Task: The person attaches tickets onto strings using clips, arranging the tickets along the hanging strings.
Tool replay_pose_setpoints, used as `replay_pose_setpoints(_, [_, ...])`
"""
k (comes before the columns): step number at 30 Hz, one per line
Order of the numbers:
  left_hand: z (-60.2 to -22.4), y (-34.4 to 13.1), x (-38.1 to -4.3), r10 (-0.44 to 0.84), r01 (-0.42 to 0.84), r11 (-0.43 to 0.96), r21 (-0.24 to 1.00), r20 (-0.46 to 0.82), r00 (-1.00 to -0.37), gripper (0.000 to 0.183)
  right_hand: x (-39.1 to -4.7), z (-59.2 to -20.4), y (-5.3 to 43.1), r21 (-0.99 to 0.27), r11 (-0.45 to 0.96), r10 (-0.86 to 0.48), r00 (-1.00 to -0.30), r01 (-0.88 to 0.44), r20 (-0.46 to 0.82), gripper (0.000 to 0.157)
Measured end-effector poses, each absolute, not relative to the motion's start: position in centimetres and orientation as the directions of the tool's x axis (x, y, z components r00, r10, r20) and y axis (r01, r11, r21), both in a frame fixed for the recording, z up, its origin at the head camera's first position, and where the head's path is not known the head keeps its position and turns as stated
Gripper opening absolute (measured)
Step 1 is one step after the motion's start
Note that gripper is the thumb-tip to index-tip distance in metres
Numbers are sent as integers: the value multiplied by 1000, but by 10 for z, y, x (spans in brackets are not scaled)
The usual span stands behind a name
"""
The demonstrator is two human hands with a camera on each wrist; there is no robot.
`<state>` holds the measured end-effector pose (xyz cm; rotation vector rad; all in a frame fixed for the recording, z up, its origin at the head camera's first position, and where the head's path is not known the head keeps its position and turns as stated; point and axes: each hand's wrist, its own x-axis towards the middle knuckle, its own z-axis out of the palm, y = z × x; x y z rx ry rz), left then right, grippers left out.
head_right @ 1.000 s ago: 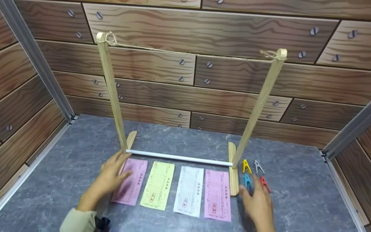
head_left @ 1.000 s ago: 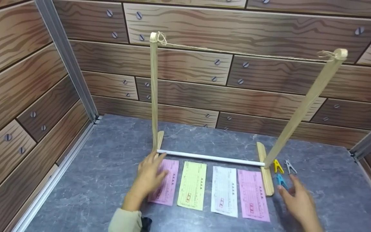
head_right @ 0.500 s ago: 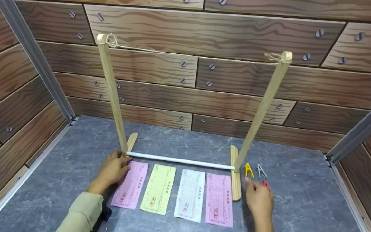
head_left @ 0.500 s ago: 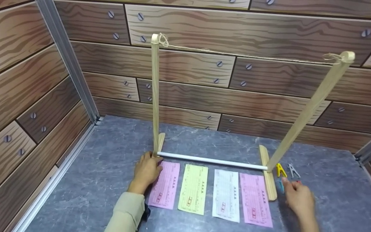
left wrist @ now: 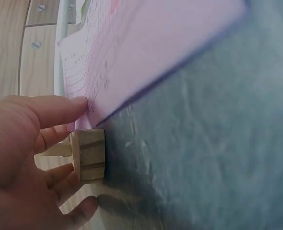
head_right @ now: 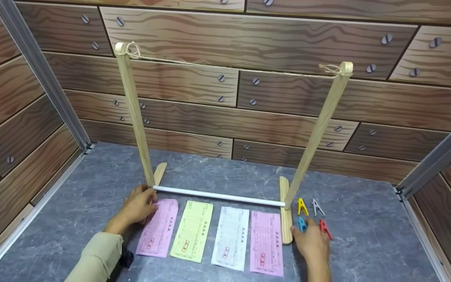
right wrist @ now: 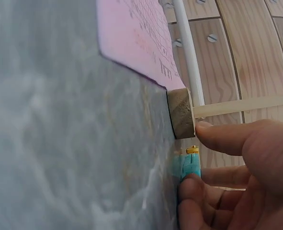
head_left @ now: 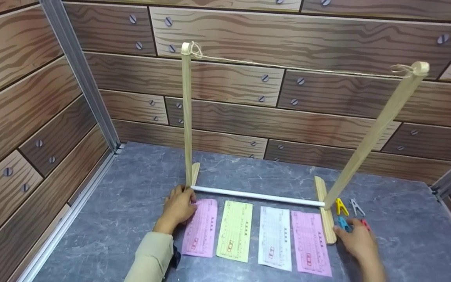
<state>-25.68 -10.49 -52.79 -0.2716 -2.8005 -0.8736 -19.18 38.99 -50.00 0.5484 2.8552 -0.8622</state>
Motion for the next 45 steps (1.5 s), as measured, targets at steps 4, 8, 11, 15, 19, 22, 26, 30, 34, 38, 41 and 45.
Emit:
replay_pose_setpoints(4, [-530,-104,-258,92,220,810,544,252,-963,15,-194,-497,387,-509,745,340,-902,430,-265,83])
replay_pose_setpoints(8, [-532,-103,-260,84,220,803,554,261,-962,16,-194,-497,388,-500,746,348,-898,439,-270,75])
replay_pose_setpoints(11, [-531,-104,-260,88,229,798,558,268,-959,16,-190,-499,390,-488,758,348,-901,433,-259,64])
replay_pose_setpoints(15, [-529,-105,-260,72,215,767,605,252,-965,17,-186,-502,389,-468,761,365,-893,450,-264,58])
replay_pose_setpoints(19, [-525,-104,-261,46,220,706,674,266,-963,14,-183,-501,391,-452,764,392,-887,461,-243,48])
replay_pose_setpoints(22, [-522,-102,-261,22,235,656,717,294,-956,10,-181,-501,392,-453,766,396,-889,457,-229,39])
replay_pose_setpoints(26, [-517,-97,-262,-25,233,603,763,310,-950,9,-178,-500,393,-478,766,376,-903,430,-209,34])
replay_pose_setpoints(30, [-507,-91,-262,-76,220,567,794,316,-946,7,-178,-495,393,-526,724,385,-894,445,-227,40])
replay_pose_setpoints(34, [-494,-91,-261,-126,202,520,830,309,-943,1,-176,-486,391,-595,666,388,-890,450,-239,48])
replay_pose_setpoints(38, [-480,-91,-260,-157,208,448,869,306,-939,4,-172,-479,390,-666,642,362,-916,380,-173,45])
replay_pose_setpoints(41, [-472,-93,-260,-178,220,412,884,315,-932,4,-171,-476,386,-716,616,344,-930,327,-128,46])
replay_pose_setpoints(45, [-464,-97,-261,-201,216,398,892,314,-928,4,-172,-473,378,-779,552,351,-930,298,-108,51])
